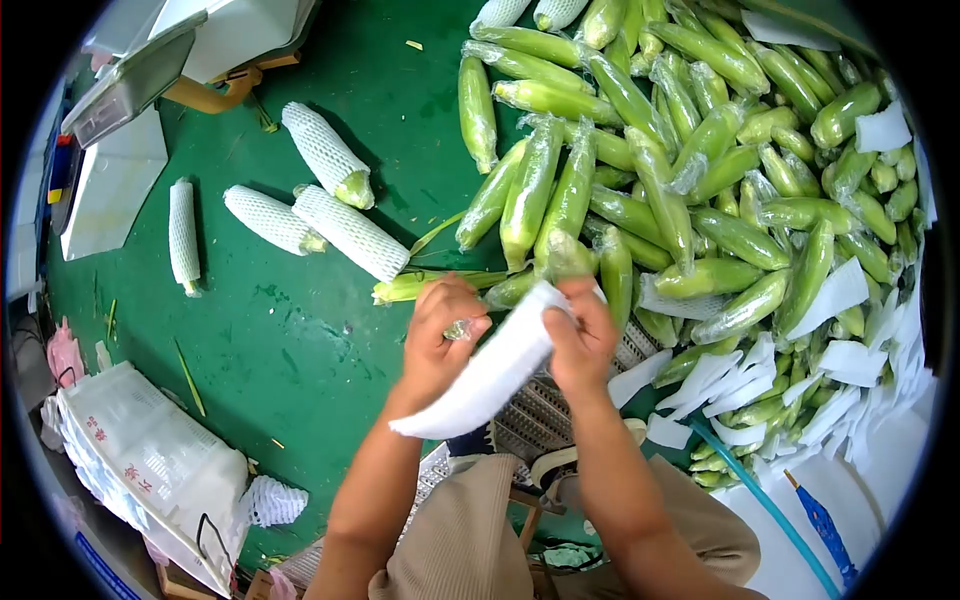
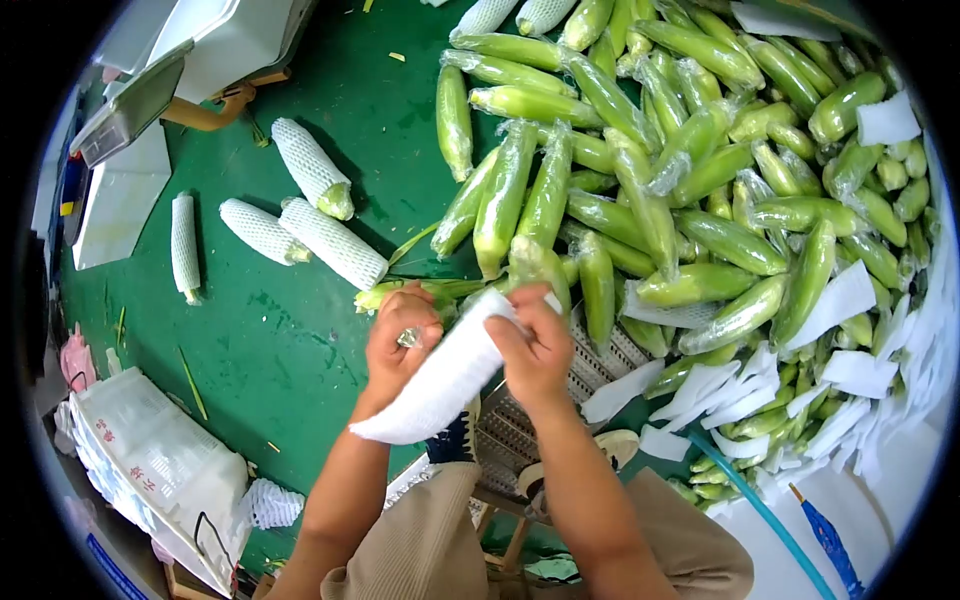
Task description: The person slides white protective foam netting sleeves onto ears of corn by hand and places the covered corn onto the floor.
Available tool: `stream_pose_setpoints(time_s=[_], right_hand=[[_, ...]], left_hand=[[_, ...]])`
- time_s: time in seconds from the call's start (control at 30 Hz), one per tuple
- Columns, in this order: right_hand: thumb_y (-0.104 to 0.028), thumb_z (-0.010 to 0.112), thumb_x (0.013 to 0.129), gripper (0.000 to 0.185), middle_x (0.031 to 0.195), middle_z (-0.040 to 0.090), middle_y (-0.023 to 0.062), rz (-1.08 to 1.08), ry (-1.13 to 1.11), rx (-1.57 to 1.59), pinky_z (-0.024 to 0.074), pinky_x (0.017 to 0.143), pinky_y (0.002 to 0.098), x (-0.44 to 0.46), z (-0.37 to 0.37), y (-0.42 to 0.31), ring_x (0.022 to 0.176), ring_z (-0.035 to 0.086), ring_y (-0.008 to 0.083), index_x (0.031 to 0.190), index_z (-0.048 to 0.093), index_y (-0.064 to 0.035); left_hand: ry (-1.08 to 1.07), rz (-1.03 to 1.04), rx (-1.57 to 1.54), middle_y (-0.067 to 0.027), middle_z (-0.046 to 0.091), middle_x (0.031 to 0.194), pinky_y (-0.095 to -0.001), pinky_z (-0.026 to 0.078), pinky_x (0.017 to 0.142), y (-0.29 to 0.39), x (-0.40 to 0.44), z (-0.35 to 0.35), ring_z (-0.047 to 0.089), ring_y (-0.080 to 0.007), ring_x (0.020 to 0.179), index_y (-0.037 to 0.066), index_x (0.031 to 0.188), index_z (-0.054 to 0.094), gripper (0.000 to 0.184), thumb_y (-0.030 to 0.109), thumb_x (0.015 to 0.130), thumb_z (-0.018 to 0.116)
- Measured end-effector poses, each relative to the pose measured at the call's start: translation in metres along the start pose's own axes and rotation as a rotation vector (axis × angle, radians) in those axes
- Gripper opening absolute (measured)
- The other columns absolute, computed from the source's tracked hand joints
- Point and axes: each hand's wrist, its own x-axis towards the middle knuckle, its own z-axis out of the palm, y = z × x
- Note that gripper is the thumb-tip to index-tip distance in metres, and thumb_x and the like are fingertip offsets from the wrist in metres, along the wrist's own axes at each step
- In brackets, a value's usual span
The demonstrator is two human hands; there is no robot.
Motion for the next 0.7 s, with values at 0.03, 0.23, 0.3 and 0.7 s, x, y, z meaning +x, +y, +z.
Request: stream_pose_setpoints(time_s=[0.03,0.23,0.3,0.7], right_hand=[[-0.004,0.07,0.087,0.024,0.093,0.056,0.0076,0.067,-0.007,0.159,0.0442,0.07,0.0273,-0.005,-0.002,-0.008,0.078,0.052,0.015,0.078,0.047,-0.0049],[-0.004,0.065,0.091,0.018,0.095,0.063,0.0117,0.276,-0.074,0.806,0.0515,0.069,0.0295,-0.015,0.008,-0.048,0.08,0.06,0.0163,0.104,0.052,-0.0075],[-0.004,0.062,0.093,0.024,0.096,0.064,0.0116,0.299,-0.146,0.901,0.0526,0.072,0.0297,-0.016,0.008,-0.048,0.082,0.062,0.0166,0.115,0.054,-0.0076],[-0.004,0.064,0.092,0.032,0.109,0.067,0.01,0.717,0.063,0.93,0.0558,0.084,0.0325,-0.01,0.033,-0.019,0.095,0.067,0.0174,0.122,0.055,-0.0027]], left_hand=[[-0.018,0.051,0.12,-0.0073,0.063,0.094,-0.0518,0.041,0.103,0.001,-0.001,-0.002,0.059,-0.0312,0.1,0.008,0.095,0.062,0.02,0.017,0.082,0.075],[-0.111,-0.017,0.712,0.0001,0.067,0.108,-0.05,0.044,0.092,0.053,0.013,0.002,0.058,-0.0275,0.099,0.011,0.103,0.066,0.021,0.022,0.085,0.068],[-0.186,-0.117,0.473,-0.0046,0.066,0.113,-0.0423,0.049,0.088,0.059,0.014,-0.003,0.06,-0.0292,0.098,0.01,0.104,0.069,0.02,0.013,0.085,0.068],[0.001,-0.688,-0.417,-0.0075,0.057,0.13,-0.0313,0.044,0.092,0.079,-0.021,0.002,0.054,-0.018,0.116,0.002,0.116,0.067,0.028,0.015,0.09,0.068]])
